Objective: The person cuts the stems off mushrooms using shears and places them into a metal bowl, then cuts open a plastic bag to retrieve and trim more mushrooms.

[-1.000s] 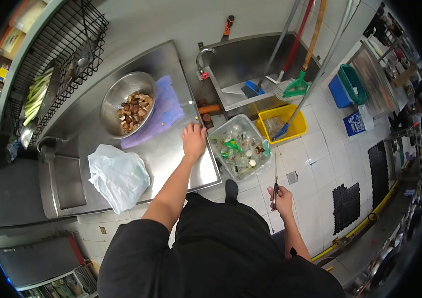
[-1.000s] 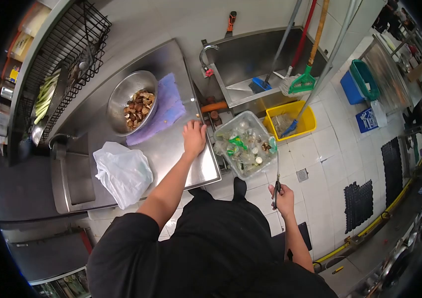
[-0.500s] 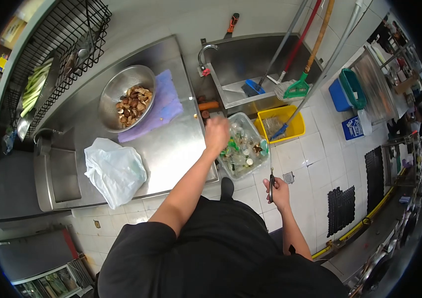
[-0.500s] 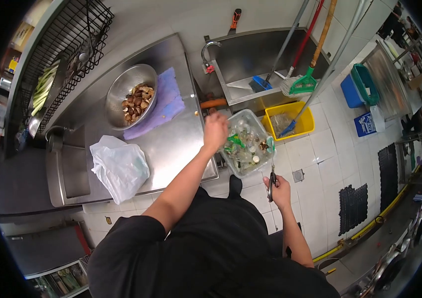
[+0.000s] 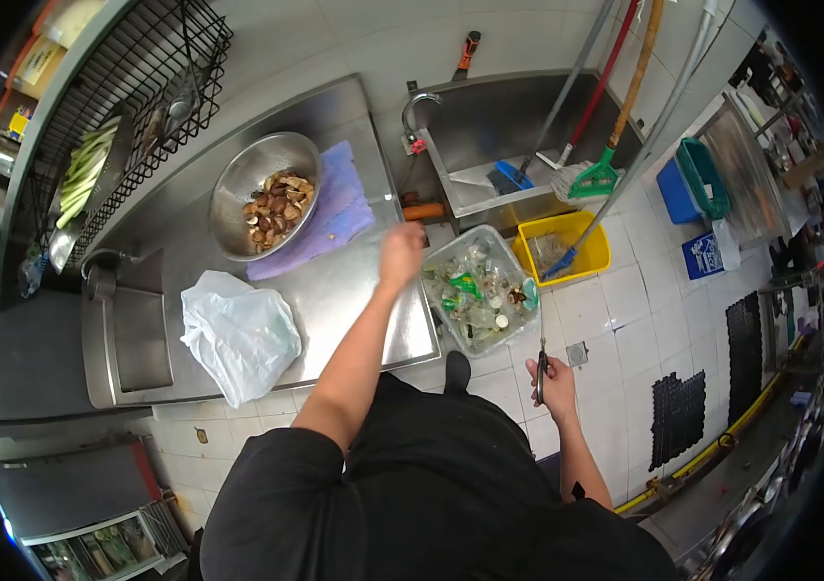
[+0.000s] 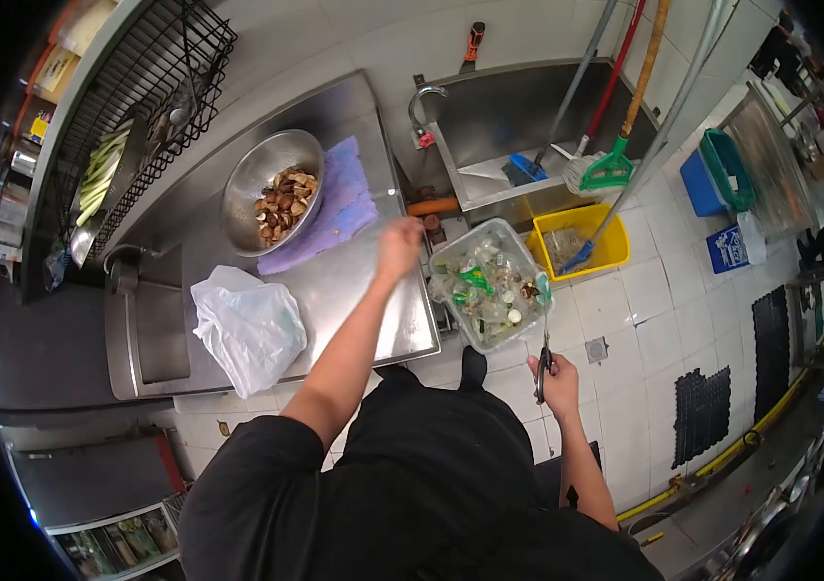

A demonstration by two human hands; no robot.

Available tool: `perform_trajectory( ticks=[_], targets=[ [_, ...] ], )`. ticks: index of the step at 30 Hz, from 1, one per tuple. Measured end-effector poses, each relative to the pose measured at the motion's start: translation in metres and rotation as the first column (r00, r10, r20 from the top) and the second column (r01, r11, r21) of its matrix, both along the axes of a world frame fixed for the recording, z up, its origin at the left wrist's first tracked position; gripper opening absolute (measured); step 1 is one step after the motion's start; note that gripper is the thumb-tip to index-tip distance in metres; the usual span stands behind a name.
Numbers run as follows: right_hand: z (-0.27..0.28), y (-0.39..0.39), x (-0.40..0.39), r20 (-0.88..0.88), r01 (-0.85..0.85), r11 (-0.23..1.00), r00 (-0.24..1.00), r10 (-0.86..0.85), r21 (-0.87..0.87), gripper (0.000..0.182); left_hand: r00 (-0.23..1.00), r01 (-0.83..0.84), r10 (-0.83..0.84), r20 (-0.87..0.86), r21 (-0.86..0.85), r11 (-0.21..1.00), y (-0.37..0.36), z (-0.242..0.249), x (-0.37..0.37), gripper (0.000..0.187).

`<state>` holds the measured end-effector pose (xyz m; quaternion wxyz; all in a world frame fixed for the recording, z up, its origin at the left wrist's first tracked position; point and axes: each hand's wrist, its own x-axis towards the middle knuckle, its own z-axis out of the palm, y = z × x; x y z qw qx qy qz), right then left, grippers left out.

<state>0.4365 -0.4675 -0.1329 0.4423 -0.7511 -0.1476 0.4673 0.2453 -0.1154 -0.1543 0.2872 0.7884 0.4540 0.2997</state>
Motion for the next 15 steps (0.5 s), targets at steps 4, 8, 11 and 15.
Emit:
perform_trajectory(
  ticks=[4,8,11,15],
  targets=[
    [-0.01,0.0,0.005,0.066,-0.023,0.999,0.998,0.02,0.037,0.038,0.75,-0.325,0.496,-0.438,0.408,0.853,0.042,0.007,-0.067,0.038],
    [-0.014,-0.006,0.011,0.04,-0.049,0.999,0.998,0.049,0.007,0.051,0.804,-0.211,0.241,-0.544,0.118,0.97,0.072,-0.003,-0.102,0.024],
    [-0.006,-0.01,0.009,-0.014,-0.041,0.997,0.999,0.041,-0.068,0.05,0.888,-0.197,0.197,-0.415,0.043,0.979,0.041,0.028,-0.066,0.017],
    [-0.048,-0.036,0.004,0.168,-0.257,0.951,0.944,0.285,-0.172,0.066,0.951,-0.183,0.196,-0.237,0.078,0.98,0.008,0.014,-0.023,0.013]
  ],
)
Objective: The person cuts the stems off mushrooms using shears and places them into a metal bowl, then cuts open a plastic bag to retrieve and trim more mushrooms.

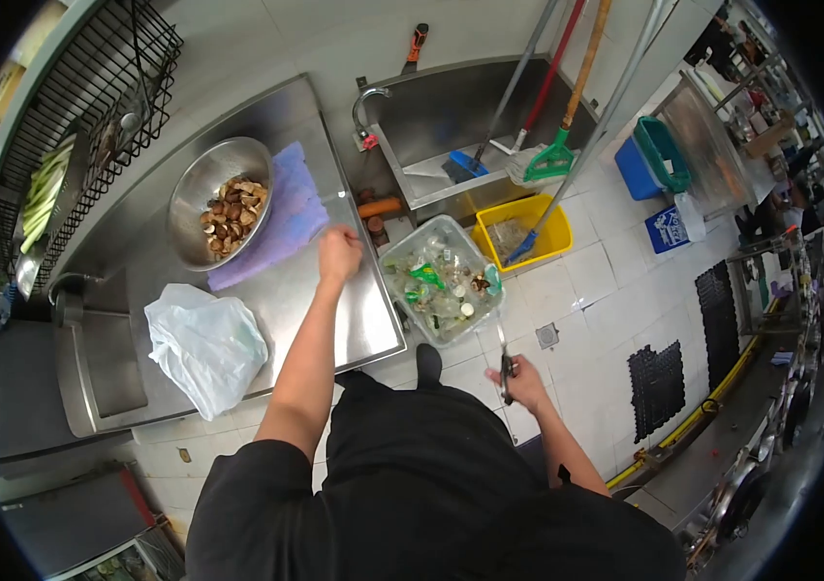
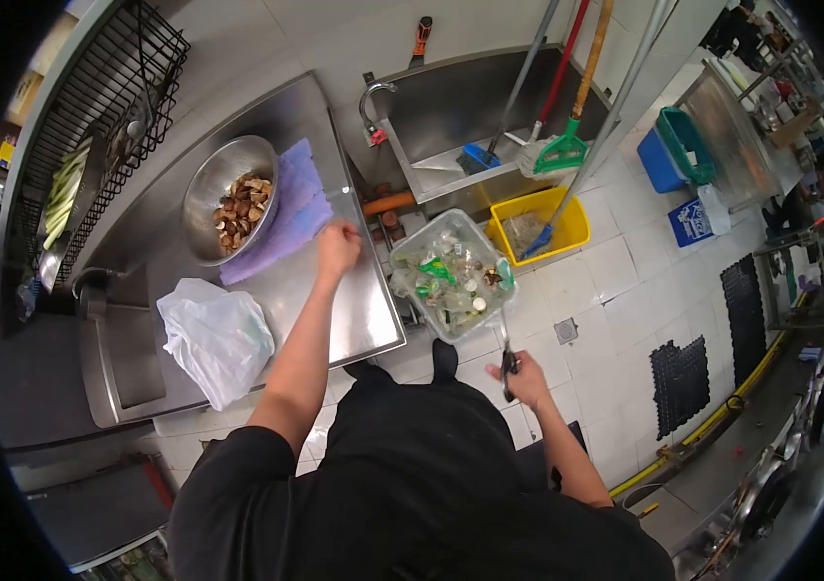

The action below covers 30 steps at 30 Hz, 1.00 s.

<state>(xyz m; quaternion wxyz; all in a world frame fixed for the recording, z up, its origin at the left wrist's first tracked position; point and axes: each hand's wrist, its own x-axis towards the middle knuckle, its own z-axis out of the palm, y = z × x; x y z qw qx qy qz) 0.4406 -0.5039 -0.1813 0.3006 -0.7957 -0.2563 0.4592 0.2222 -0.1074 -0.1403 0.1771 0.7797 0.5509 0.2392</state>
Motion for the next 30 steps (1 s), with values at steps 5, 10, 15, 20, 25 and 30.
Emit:
perform_trajectory(
  ticks=[5,10,15,20,25,30],
  targets=[
    [0.013,-0.029,-0.019,-0.246,-0.194,0.95,0.96,0.132,-0.247,0.071,0.932,0.337,-0.305,0.198,-0.154,0.929,-0.036,-0.012,0.03,0.025],
    [-0.024,-0.066,-0.039,-0.436,-0.058,0.972,0.898,-0.048,-0.228,0.041,0.896,0.409,-0.374,0.242,-0.117,0.905,-0.06,0.014,0.002,0.022],
    [0.007,-0.088,-0.059,-0.565,0.336,0.918,0.724,-0.395,-0.211,0.029,0.875,0.484,-0.469,0.118,-0.239,0.842,-0.093,0.005,-0.042,0.024],
    [0.099,-0.095,-0.099,-0.456,0.303,0.93,0.811,-0.365,-0.206,0.031,0.865,0.498,-0.501,0.02,-0.142,0.855,-0.148,-0.007,-0.069,0.046],
    [0.173,-0.051,-0.081,-0.319,0.173,0.981,0.938,-0.137,0.087,0.031,0.836,0.546,-0.548,-0.002,-0.095,0.833,-0.169,-0.026,-0.071,0.053],
    [0.228,-0.031,-0.013,0.201,0.255,0.865,0.908,-0.368,0.432,0.028,0.803,0.574,-0.584,-0.122,-0.104,0.812,-0.17,-0.021,-0.071,0.053]
  ],
)
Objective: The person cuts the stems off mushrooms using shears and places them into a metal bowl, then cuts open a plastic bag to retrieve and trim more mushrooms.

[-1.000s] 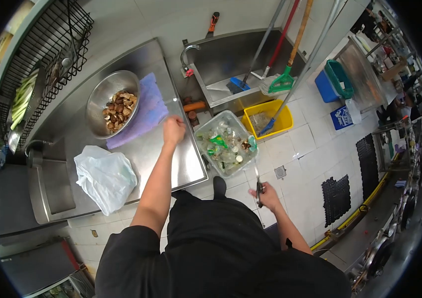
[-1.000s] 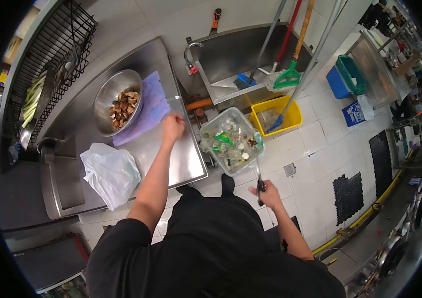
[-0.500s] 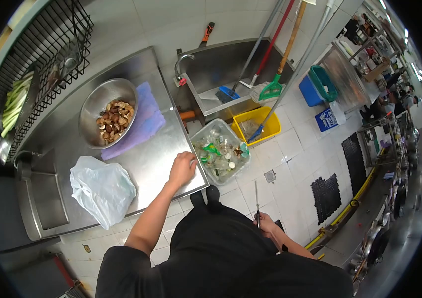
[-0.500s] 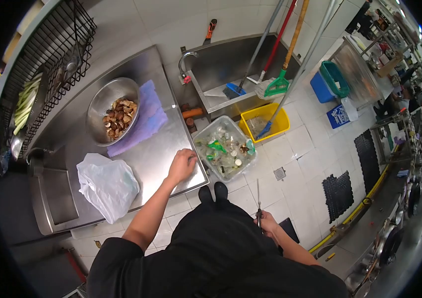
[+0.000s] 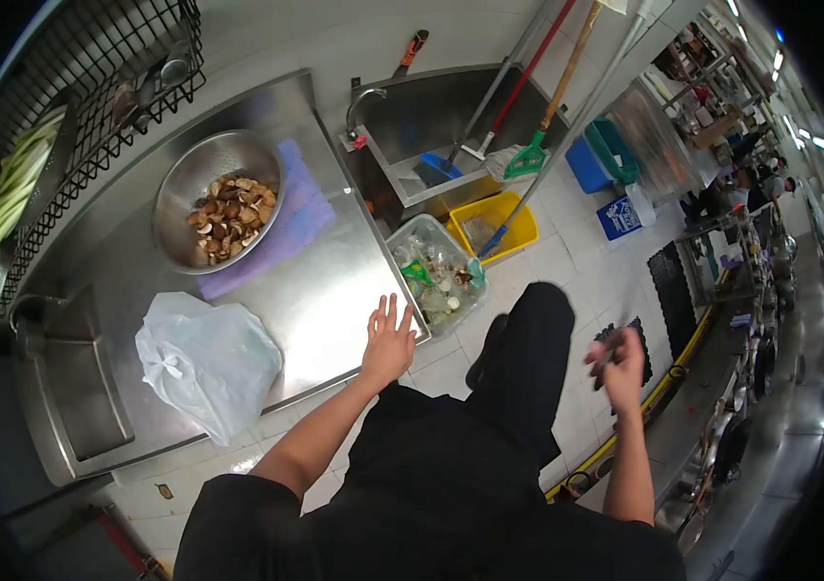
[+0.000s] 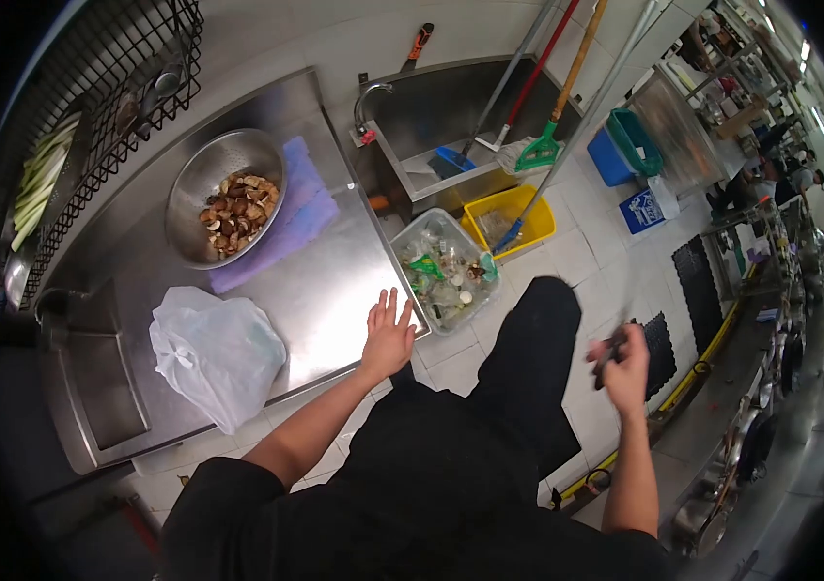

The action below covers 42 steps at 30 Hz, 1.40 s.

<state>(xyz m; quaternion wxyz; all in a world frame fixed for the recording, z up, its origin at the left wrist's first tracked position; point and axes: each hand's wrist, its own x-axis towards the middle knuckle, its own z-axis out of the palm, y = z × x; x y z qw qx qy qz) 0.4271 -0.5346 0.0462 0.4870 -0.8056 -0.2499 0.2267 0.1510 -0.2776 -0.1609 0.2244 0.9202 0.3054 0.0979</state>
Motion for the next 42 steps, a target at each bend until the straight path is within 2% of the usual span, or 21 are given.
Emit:
perform_trajectory(
  ticks=[1,2,4,6,9,10,12,13,14,16,17,19,22,28,29,33,38,41,42],
  targets=[
    [0.011,0.0,0.006,-0.003,0.087,0.996,0.996,-0.087,0.01,0.028,1.0,-0.002,0.002,0.0,0.019,1.0,0.0,-0.002,0.0,0.054],
    [0.009,-0.003,0.01,0.056,0.171,0.98,0.983,-0.177,0.1,0.029,1.0,-0.011,0.011,-0.003,0.022,1.0,0.001,-0.004,-0.001,0.054],
    [0.001,-0.009,0.013,0.069,0.271,0.949,0.956,-0.284,0.162,0.029,0.999,-0.02,0.021,0.032,-0.023,1.0,0.001,0.0,-0.002,0.052],
    [-0.026,-0.019,0.016,0.032,0.272,0.955,0.96,-0.277,0.12,0.029,0.996,-0.054,0.057,0.07,-0.045,0.998,0.001,0.0,-0.005,0.05],
    [-0.06,-0.025,0.006,-0.05,0.237,0.971,0.97,-0.237,-0.01,0.028,0.968,-0.039,0.1,0.232,-0.256,0.966,0.007,-0.001,-0.013,0.04],
    [-0.077,-0.024,0.009,-0.087,0.21,0.977,0.973,-0.212,-0.03,0.028,0.963,-0.06,0.123,0.239,-0.253,0.966,0.01,-0.001,-0.02,0.04],
    [-0.099,-0.006,0.013,-0.167,0.182,0.978,0.966,-0.196,-0.098,0.03,0.942,-0.129,0.262,0.207,-0.498,0.858,0.017,0.001,-0.035,0.036],
    [-0.109,0.008,0.017,-0.215,0.182,0.975,0.955,-0.206,-0.125,0.033,0.92,-0.236,0.326,0.215,-0.36,0.903,0.015,0.006,-0.043,0.037],
    [-0.117,0.023,0.026,-0.266,0.14,0.973,0.946,-0.187,-0.185,0.036,0.912,-0.265,0.355,0.206,-0.367,0.892,0.015,0.011,-0.049,0.037],
    [-0.129,0.057,0.038,-0.269,0.005,0.989,0.962,-0.045,-0.147,0.03,0.9,-0.366,0.394,0.188,-0.165,0.916,0.017,0.015,-0.06,0.037],
    [-0.131,0.079,0.048,-0.267,-0.007,0.99,0.963,-0.03,-0.139,0.03,0.916,-0.35,0.373,0.15,-0.161,0.923,0.016,0.009,-0.064,0.038],
    [-0.13,0.103,0.056,-0.188,-0.215,0.936,0.968,0.166,-0.279,0.033,0.917,-0.337,0.363,0.164,-0.163,0.927,0.013,0.011,-0.067,0.037],
    [-0.12,0.125,0.06,-0.13,-0.252,0.923,0.966,0.224,-0.289,0.034,0.917,-0.321,0.344,0.202,-0.142,0.937,0.018,0.006,-0.065,0.036],
    [-0.063,0.094,0.046,0.017,-0.174,0.945,0.982,0.186,-0.278,0.035,0.928,-0.304,0.313,0.2,-0.078,0.95,0.009,-0.004,-0.067,0.036],
    [-0.055,0.084,0.044,0.05,-0.129,0.936,0.987,0.153,-0.328,0.033,0.929,-0.321,0.323,0.183,-0.042,0.946,0.008,-0.006,-0.064,0.036],
    [-0.032,0.04,0.035,0.063,-0.014,0.939,0.997,0.038,-0.345,0.031,0.933,-0.332,0.326,0.151,0.015,0.943,0.008,-0.005,-0.061,0.035],
    [-0.055,-0.026,0.053,0.024,0.091,0.95,0.996,-0.088,-0.297,0.03,0.94,-0.309,0.304,0.153,0.006,0.951,0.01,-0.006,-0.06,0.037],
    [-0.067,-0.05,0.058,0.052,0.187,0.945,0.982,-0.18,-0.267,0.029,0.918,-0.286,0.296,0.263,-0.078,0.955,0.012,-0.016,-0.067,0.034],
    [-0.068,-0.051,0.059,0.188,0.151,0.949,0.977,-0.101,-0.275,0.027,0.904,-0.241,0.315,0.289,-0.263,0.934,0.015,-0.025,-0.076,0.032]
  ],
)
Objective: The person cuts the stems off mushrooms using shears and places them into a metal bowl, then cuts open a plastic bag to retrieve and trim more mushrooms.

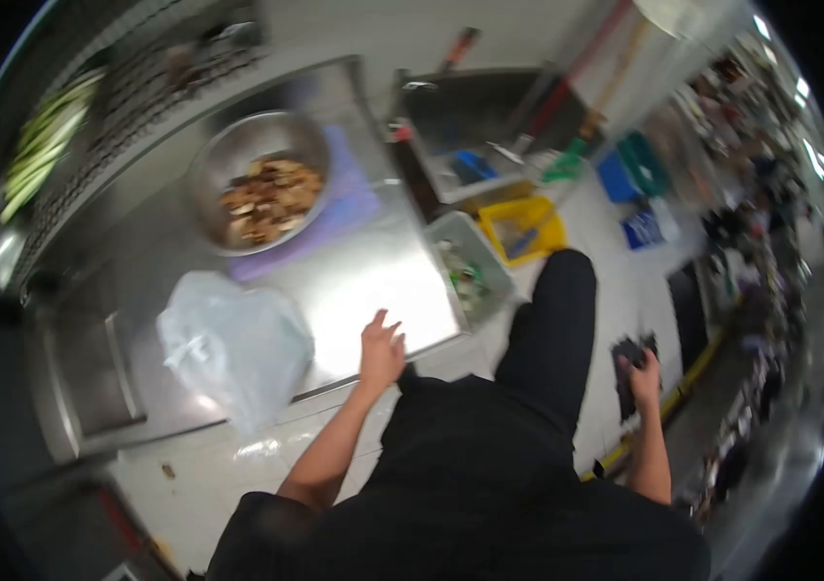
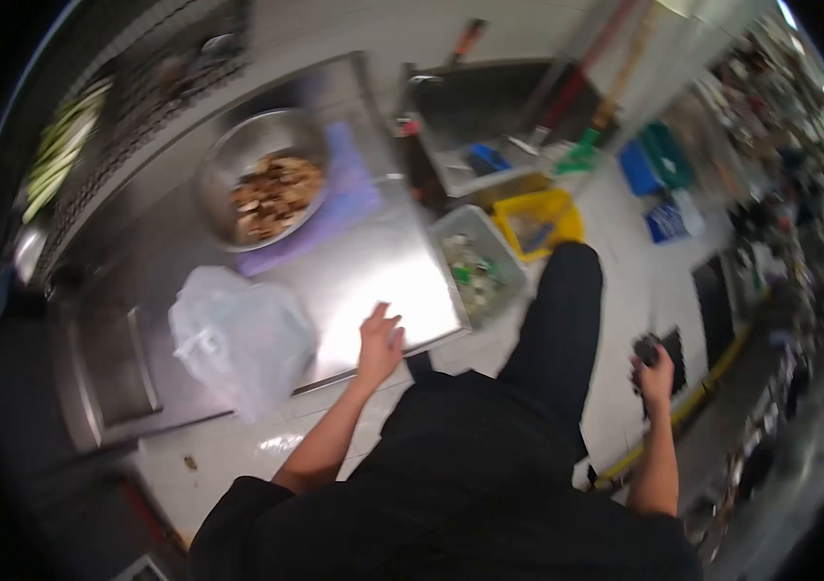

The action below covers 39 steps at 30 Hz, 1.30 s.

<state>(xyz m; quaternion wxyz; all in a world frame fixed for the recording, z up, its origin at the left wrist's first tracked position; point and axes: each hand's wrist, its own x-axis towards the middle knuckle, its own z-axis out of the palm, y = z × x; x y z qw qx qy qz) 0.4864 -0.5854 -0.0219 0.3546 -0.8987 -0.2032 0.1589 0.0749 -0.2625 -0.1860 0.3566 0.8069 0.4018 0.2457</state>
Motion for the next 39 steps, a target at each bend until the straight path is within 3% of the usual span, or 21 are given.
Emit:
perform_trajectory(
  ticks=[2,4,6,7,9,10,11,12,14,15,17,18,20,21,22,24,25,29,34,36,39],
  targets=[
    [-0.015,0.0,0.009,-0.183,0.11,0.993,0.978,-0.103,0.033,0.018,0.961,-0.138,0.166,0.222,-0.136,0.981,0.005,0.056,-0.015,0.029],
    [-0.047,-0.003,0.028,-0.05,0.071,0.995,0.996,-0.068,0.069,0.016,0.922,-0.376,0.321,0.218,0.3,0.877,0.018,0.112,-0.05,0.028],
    [-0.054,0.017,0.025,-0.171,0.026,1.0,0.985,-0.024,0.005,0.016,0.773,-0.633,0.567,0.284,0.403,0.661,0.042,0.136,-0.097,0.024],
    [-0.064,0.03,0.022,-0.231,0.021,1.0,0.973,-0.015,0.022,0.018,0.691,-0.718,0.65,0.317,0.407,0.565,0.054,0.138,-0.128,0.024],
    [-0.061,0.066,0.002,-0.359,-0.058,0.998,0.932,0.048,-0.018,0.024,0.597,-0.794,0.78,0.189,0.281,0.539,0.079,0.136,-0.182,0.026],
    [-0.067,0.08,-0.007,-0.408,-0.089,0.996,0.908,0.092,0.026,0.029,0.587,-0.806,0.809,-0.009,0.089,0.586,0.092,0.129,-0.209,0.027],
    [-0.072,0.094,-0.013,-0.433,-0.155,0.987,0.887,0.16,0.048,0.033,0.587,-0.809,0.785,-0.201,-0.112,0.577,0.104,0.118,-0.227,0.028],
    [-0.076,0.108,-0.02,-0.455,-0.221,0.973,0.861,0.229,0.071,0.038,0.575,-0.818,0.795,-0.195,-0.108,0.565,0.113,0.094,-0.238,0.028],
    [-0.08,0.131,-0.039,-0.485,-0.281,0.951,0.818,0.309,0.133,0.042,0.811,-0.556,0.544,-0.214,0.009,0.831,0.126,0.032,-0.254,0.037],
    [-0.081,0.144,-0.045,-0.509,-0.328,0.924,0.772,0.381,0.195,0.046,0.798,-0.575,0.566,-0.206,0.02,0.818,0.13,0.006,-0.249,0.037],
    [-0.082,0.166,-0.056,-0.519,-0.385,0.893,0.727,0.45,0.235,0.049,0.431,-0.791,0.831,-0.351,0.296,0.535,0.143,-0.025,-0.226,0.046],
    [-0.081,0.17,-0.063,-0.535,-0.417,0.874,0.693,0.484,0.251,0.052,0.415,-0.797,0.841,-0.346,0.308,0.52,0.143,-0.001,-0.212,0.046],
    [-0.07,0.184,-0.076,-0.567,-0.43,0.867,0.66,0.493,0.253,0.056,0.311,-0.871,0.626,-0.715,0.05,0.489,0.139,0.07,-0.18,0.052],
    [-0.074,0.191,-0.078,-0.546,-0.493,0.825,0.626,0.557,0.277,0.058,0.229,-0.921,0.764,-0.603,0.119,0.371,0.146,0.063,-0.18,0.043],
    [-0.074,0.193,-0.08,-0.528,-0.547,0.784,0.592,0.609,0.292,0.06,0.226,-0.921,0.769,-0.598,0.126,0.368,0.15,0.045,-0.193,0.043],
    [-0.071,0.197,-0.084,-0.513,-0.546,0.771,0.582,0.631,0.328,0.064,0.188,-0.735,0.615,-0.766,0.306,0.605,0.168,0.02,-0.22,0.037],
    [-0.073,0.199,-0.085,-0.502,-0.562,0.746,0.558,0.661,0.357,0.065,0.257,-0.742,0.759,-0.598,0.381,0.552,0.156,0.037,-0.209,0.03],
    [-0.054,0.205,-0.083,-0.504,-0.597,0.698,0.494,0.709,0.396,0.071,0.387,-0.818,0.855,-0.346,0.299,0.491,0.147,0.063,-0.216,0.02],
    [-0.067,0.203,-0.083,-0.552,-0.6,0.685,0.434,0.712,0.413,0.078,0.326,-0.745,0.885,-0.334,0.485,0.458,0.119,0.17,-0.225,0.018],
    [-0.068,0.205,-0.084,-0.573,-0.617,0.661,0.38,0.726,0.428,0.078,0.374,-0.835,0.925,-0.064,0.411,0.366,0.111,0.207,-0.241,0.016],
    [-0.056,0.208,-0.093,-0.64,-0.637,0.65,0.303,0.706,0.416,0.079,0.531,-0.841,0.828,0.179,-0.009,0.541,0.09,0.275,-0.246,0.012]
  ],
)
